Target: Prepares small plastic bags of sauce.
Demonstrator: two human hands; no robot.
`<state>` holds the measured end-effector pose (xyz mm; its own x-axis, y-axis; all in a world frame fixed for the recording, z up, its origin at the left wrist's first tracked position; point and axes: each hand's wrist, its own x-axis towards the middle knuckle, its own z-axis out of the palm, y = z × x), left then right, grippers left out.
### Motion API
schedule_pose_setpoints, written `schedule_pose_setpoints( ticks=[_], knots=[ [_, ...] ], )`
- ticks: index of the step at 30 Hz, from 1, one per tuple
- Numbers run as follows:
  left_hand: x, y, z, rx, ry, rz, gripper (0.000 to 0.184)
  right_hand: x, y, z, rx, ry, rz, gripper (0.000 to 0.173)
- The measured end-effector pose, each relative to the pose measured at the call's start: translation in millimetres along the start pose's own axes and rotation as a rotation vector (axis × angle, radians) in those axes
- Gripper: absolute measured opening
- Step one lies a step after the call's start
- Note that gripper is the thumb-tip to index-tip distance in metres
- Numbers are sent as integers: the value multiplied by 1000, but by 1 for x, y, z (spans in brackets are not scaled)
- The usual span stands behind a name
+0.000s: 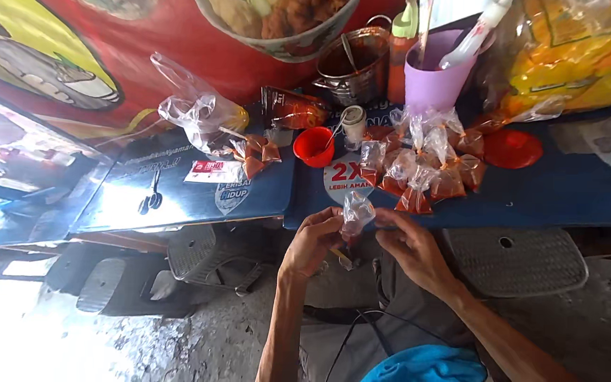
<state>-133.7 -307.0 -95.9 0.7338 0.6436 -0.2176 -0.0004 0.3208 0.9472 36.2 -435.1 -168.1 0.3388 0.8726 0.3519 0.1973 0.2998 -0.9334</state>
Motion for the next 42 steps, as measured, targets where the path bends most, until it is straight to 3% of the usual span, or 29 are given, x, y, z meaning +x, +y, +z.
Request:
schedule_pose_setpoints(
  ticks=[5, 8, 14, 17, 21, 29, 42],
  knots=[
    [-24, -35, -13, -117, -104, -23, 23, 4, 15, 13, 106, -201, 82, 32],
    [-31, -53, -21, -143, -105, -41, 23, -2, 23, 19, 100, -233, 85, 23],
    [-42, -73, -28, -115, -44, -106, 28, -12, 33, 27, -56, -263, 144, 26],
    [-47, -79, -25, -21, 72, -94, 24, -16, 38, 32, -163, -251, 187, 26],
    [-46, -107, -37, 123, 281, 61, 17, -24, 66, 44, -253, -239, 318, 27],
    [-47, -159, -53, 192, 594, 197, 15, -43, 115, 71, -317, -248, 542, 26],
    [-46, -175, -54, 191, 768, 153, 15, -55, 142, 83, -394, -246, 606, 27]
  ],
)
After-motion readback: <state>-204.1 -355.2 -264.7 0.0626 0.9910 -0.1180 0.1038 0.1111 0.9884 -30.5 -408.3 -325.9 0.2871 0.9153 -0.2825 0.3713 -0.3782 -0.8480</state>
